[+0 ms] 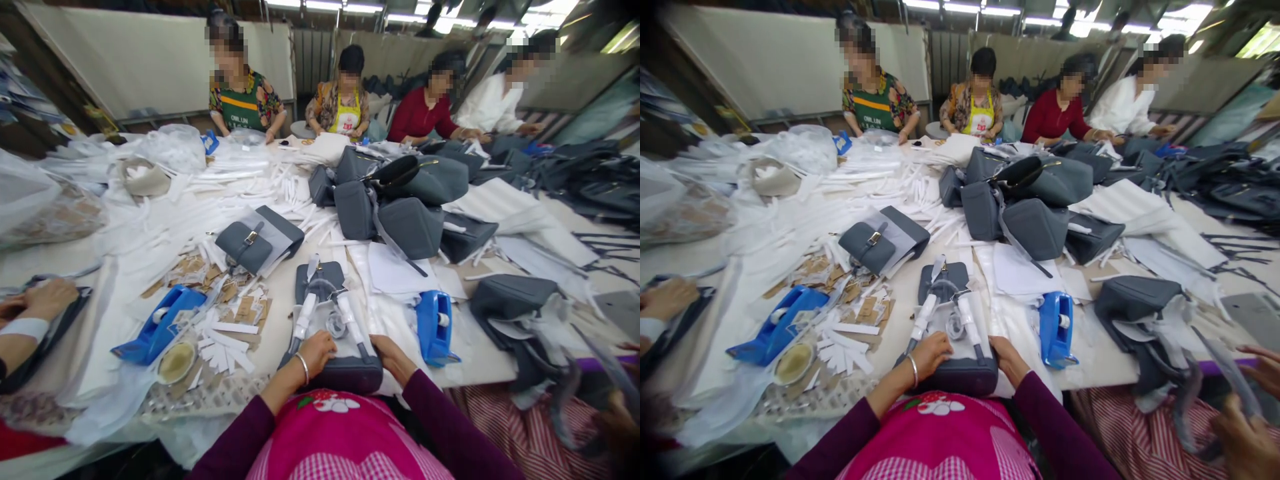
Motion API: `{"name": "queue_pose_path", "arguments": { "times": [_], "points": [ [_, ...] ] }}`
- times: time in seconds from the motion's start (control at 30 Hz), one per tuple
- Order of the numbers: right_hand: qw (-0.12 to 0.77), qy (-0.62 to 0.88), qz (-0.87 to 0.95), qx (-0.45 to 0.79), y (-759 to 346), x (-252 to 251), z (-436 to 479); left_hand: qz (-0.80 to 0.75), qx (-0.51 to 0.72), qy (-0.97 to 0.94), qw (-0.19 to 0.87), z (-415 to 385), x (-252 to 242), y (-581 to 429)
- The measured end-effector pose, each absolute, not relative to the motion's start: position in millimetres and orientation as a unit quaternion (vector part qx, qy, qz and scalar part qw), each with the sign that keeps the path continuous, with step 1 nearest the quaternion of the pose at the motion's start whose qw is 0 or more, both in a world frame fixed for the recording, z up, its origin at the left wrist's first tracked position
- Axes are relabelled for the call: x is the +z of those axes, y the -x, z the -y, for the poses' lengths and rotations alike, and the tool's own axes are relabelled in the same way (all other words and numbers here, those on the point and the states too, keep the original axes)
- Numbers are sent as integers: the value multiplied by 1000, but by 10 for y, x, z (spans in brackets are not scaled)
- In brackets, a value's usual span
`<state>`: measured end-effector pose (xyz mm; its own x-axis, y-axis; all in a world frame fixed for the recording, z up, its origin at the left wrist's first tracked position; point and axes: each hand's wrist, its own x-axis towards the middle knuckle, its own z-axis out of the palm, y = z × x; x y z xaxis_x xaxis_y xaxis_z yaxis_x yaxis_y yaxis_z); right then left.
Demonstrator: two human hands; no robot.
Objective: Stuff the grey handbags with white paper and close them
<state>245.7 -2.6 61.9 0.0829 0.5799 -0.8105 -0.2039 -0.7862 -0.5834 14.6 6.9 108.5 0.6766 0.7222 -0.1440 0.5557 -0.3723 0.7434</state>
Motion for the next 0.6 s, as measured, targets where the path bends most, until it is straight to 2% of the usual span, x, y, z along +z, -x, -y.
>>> {"name": "queue_pose_path", "arguments": {
  "times": [0.27,0.6],
  "points": [
    [352,655,112,659,-2432,580,98,-354,92,-851,376,-59,1029,-197],
    [343,690,242,589,-2453,531,61,-357,44,-858,368,-80,1068,-183]
  ]
}}
